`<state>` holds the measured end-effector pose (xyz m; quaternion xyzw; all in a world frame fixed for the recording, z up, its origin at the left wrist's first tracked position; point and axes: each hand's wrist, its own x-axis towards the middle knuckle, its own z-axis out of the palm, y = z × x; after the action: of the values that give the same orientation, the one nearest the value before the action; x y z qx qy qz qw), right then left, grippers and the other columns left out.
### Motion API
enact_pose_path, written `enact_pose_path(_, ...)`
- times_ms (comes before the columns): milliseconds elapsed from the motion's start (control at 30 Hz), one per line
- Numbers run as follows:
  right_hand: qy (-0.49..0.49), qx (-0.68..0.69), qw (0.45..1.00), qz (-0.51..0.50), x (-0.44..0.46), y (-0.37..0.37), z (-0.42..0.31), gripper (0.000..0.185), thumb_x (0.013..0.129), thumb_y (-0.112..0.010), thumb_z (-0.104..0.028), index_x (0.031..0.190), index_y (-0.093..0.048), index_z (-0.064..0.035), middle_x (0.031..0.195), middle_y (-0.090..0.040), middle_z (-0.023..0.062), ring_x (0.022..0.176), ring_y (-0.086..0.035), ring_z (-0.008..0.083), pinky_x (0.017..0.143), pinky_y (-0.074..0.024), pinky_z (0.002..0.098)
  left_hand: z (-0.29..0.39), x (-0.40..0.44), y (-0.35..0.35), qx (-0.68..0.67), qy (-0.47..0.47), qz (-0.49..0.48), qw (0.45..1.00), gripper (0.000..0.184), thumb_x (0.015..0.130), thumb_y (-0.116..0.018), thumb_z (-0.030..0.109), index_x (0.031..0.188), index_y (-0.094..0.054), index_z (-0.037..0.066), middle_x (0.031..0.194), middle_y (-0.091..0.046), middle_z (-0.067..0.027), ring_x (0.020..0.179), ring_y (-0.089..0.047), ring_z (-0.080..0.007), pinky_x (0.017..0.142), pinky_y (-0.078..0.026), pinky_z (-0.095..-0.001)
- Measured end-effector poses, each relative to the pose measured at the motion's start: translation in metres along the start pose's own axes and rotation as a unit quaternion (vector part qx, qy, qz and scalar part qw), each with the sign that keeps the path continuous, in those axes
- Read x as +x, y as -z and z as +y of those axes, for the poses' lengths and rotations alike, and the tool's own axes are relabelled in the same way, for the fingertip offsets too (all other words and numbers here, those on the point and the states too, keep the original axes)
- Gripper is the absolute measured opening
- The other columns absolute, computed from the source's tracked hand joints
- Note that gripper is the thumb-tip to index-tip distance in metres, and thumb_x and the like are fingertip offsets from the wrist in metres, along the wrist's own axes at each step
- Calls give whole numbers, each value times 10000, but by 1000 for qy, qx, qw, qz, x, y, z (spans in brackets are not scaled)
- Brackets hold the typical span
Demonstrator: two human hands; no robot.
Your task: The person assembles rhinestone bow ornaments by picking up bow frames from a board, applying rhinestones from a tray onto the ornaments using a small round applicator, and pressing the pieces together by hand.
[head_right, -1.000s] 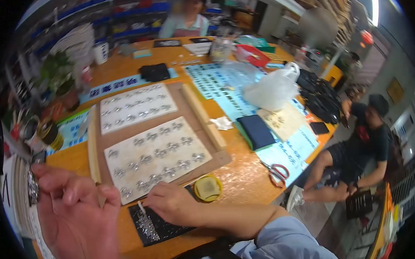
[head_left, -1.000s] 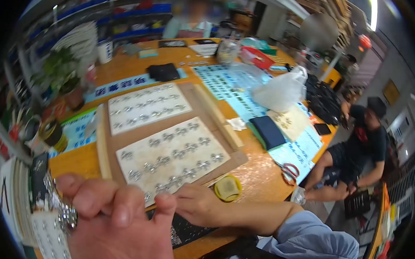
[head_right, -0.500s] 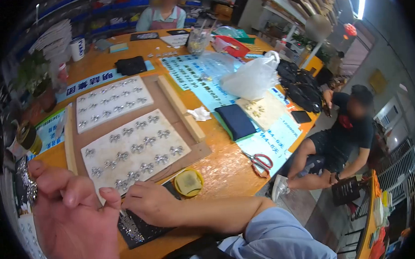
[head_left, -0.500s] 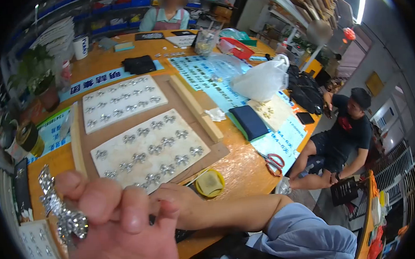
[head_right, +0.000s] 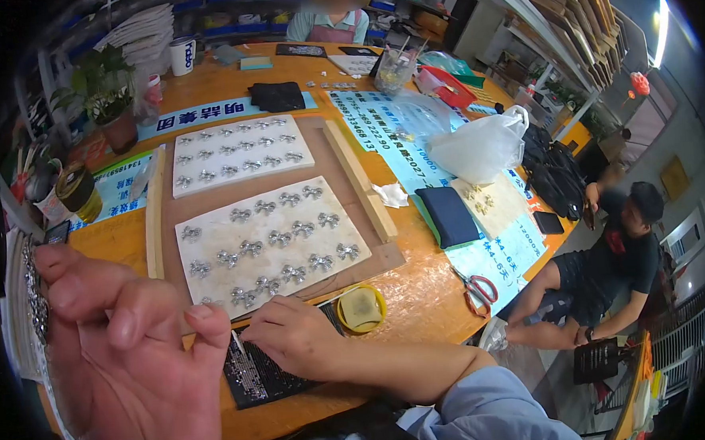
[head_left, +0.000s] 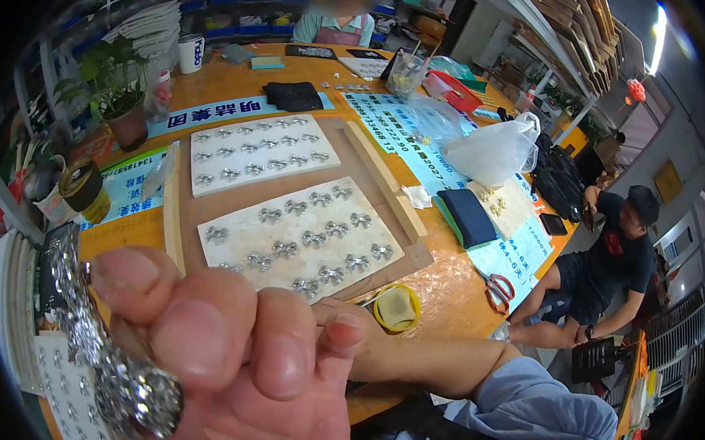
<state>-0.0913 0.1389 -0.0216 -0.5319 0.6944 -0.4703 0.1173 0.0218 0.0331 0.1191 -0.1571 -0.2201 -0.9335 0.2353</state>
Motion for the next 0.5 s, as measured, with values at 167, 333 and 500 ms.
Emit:
enact_pose_path(167,55,-91,994,37,6,11,-14,151,695,-684,-42,837,-654,-81,783,-578,61,723,-575,252,653,-475,343,7,0,-1,-1,-7,-6,1000,301,999,-289,325,1221,-473,237,1048,-546,109,923,-459,-119,967,-252,-442)
enact_pose_path(333,90,-112,989,24,7,14,-17,159,694,-686,-44,847,-662,-81,795,-581,58,737,-573,247,662,-475,336,6,0,-3,14,-21,3,1000,326,997,-280,368,1222,-479,240,1050,-554,109,921,-462,-119,975,-248,-443)
enact_pose_path(500,102,-108,989,23,6,14,-17,158,696,-685,-47,849,-663,-80,800,-579,55,743,-572,246,665,-474,332,8,1,-2,-4,-13,-3,1000,328,994,-292,383,1221,-486,247,1031,-565,105,915,-466,-120,979,-246,-445)
